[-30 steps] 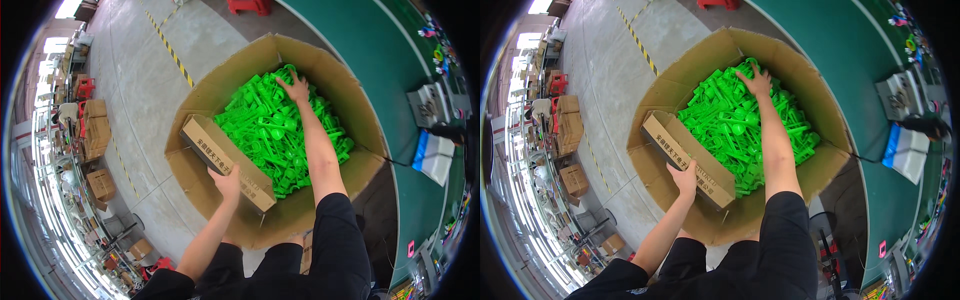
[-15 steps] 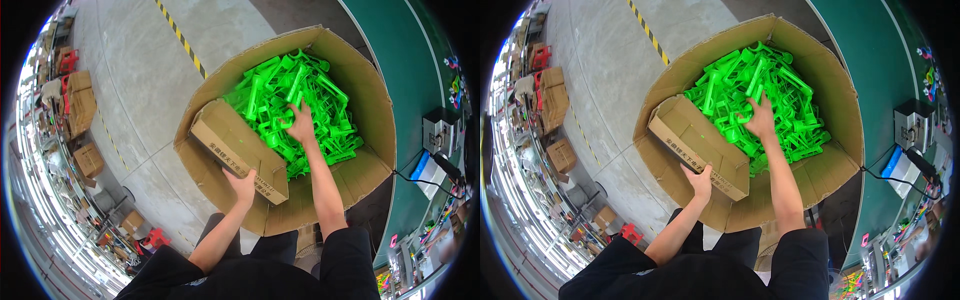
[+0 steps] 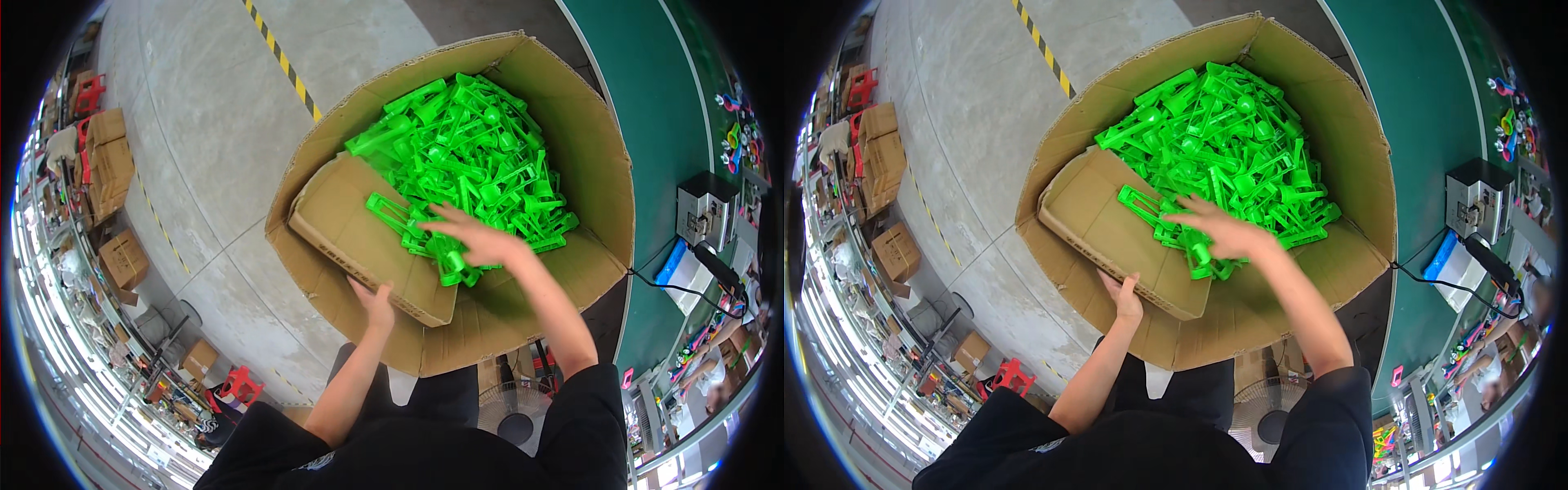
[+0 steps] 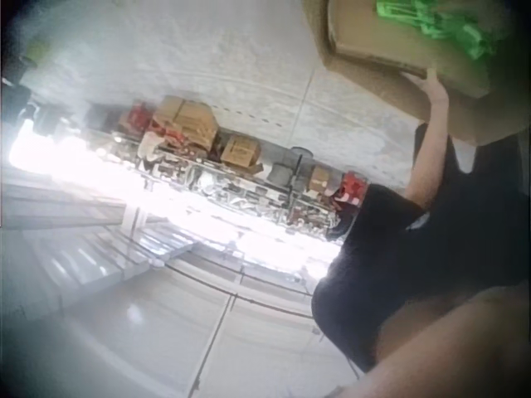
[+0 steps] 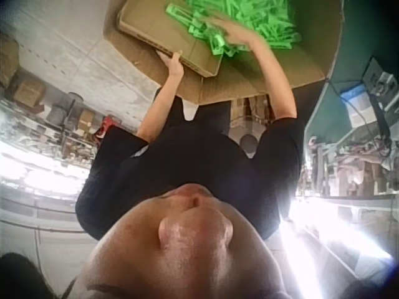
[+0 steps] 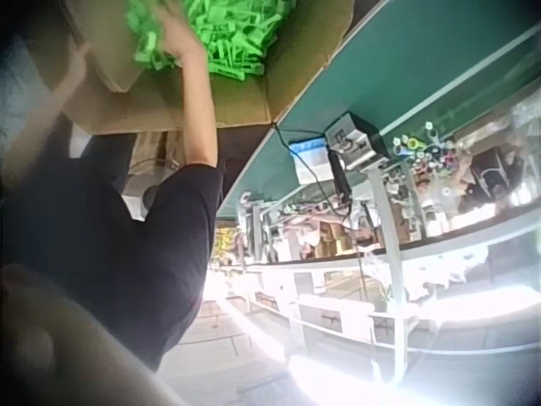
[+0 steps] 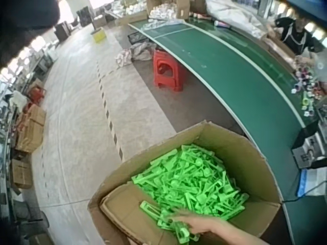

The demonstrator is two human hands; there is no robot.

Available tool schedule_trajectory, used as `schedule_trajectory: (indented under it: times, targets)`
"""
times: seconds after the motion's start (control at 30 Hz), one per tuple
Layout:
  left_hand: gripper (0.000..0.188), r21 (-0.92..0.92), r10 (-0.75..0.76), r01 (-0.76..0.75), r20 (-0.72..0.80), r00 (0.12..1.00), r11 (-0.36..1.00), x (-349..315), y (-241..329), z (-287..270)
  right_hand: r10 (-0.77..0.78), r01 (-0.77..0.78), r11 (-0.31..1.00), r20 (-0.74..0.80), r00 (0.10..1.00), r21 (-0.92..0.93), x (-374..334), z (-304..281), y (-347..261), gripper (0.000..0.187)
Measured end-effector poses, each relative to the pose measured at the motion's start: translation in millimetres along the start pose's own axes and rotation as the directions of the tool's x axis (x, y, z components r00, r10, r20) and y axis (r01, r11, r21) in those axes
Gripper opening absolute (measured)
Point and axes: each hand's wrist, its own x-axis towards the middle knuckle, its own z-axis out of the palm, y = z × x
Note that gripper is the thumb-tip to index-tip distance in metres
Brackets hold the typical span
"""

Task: Assembling plastic toy gun components and organizing them into boxes on an assembly line.

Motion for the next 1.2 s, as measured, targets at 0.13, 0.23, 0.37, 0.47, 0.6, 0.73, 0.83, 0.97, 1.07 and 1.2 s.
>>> schedule_trajectory:
  times: [0.13, 0.23, 0.37, 0.47, 0.6, 0.73, 0.83, 0.97, 1.07, 1.2]
  targets:
    - [0.101, 0.023, 0.028, -0.028, -0.009, 1.0, 0.999, 6, -11, -11, 0.156, -0.433, 0.873, -0.714, 0.683, -0.223, -15, -90, 102, 0.063]
    - [0.1, 0.115, 0.055, -0.053, -0.015, 0.998, 0.992, 10, -27, -5, 0.734, -0.9, 0.408, -0.642, 0.222, 0.156, -11, -119, 199, 0.102]
    - [0.098, 0.162, 0.074, -0.062, -0.072, 0.995, 0.985, 2, -15, 6, 0.72, -0.694, 0.583, -0.665, 0.199, 0.423, -3, -90, 248, 0.119]
    - [0.098, 0.211, 0.072, -0.061, -0.046, 0.996, 0.976, 0, -16, 11, 0.713, -0.621, 0.63, -0.665, 0.223, 0.467, -13, -75, 262, 0.117]
    - [0.1, 0.23, 0.002, -0.005, 0.015, 1.0, 0.973, 0, -23, 12, 0.805, -0.72, 0.561, -0.472, 0.359, 0.408, 13, -54, 216, 0.116]
    - [0.103, 0.146, -0.021, 0.008, 0.086, 0.996, 0.989, 5, -28, 3, 0.811, -0.788, 0.554, -0.388, 0.438, 0.269, 8, -37, 173, 0.098]
    - [0.102, 0.105, -0.068, 0.054, 0.128, 0.99, 0.993, 8, -25, 0, 0.795, -0.801, 0.563, -0.398, 0.459, 0.201, 1, -19, 145, 0.09]
    - [0.102, 0.073, -0.072, 0.061, 0.146, 0.987, 0.995, 8, -23, -2, 0.771, -0.757, 0.605, -0.421, 0.479, 0.246, -3, 5, 90, 0.088]
    - [0.103, 0.058, -0.127, 0.119, 0.171, 0.977, 0.991, 13, -30, -17, 0.729, -0.754, 0.623, -0.505, 0.463, 0.209, 0, 42, 53, 0.087]
    - [0.105, 0.098, -0.151, 0.135, 0.176, 0.973, 0.986, 24, -29, -34, 0.634, -0.749, 0.651, -0.631, 0.446, 0.124, 18, 90, -15, 0.082]
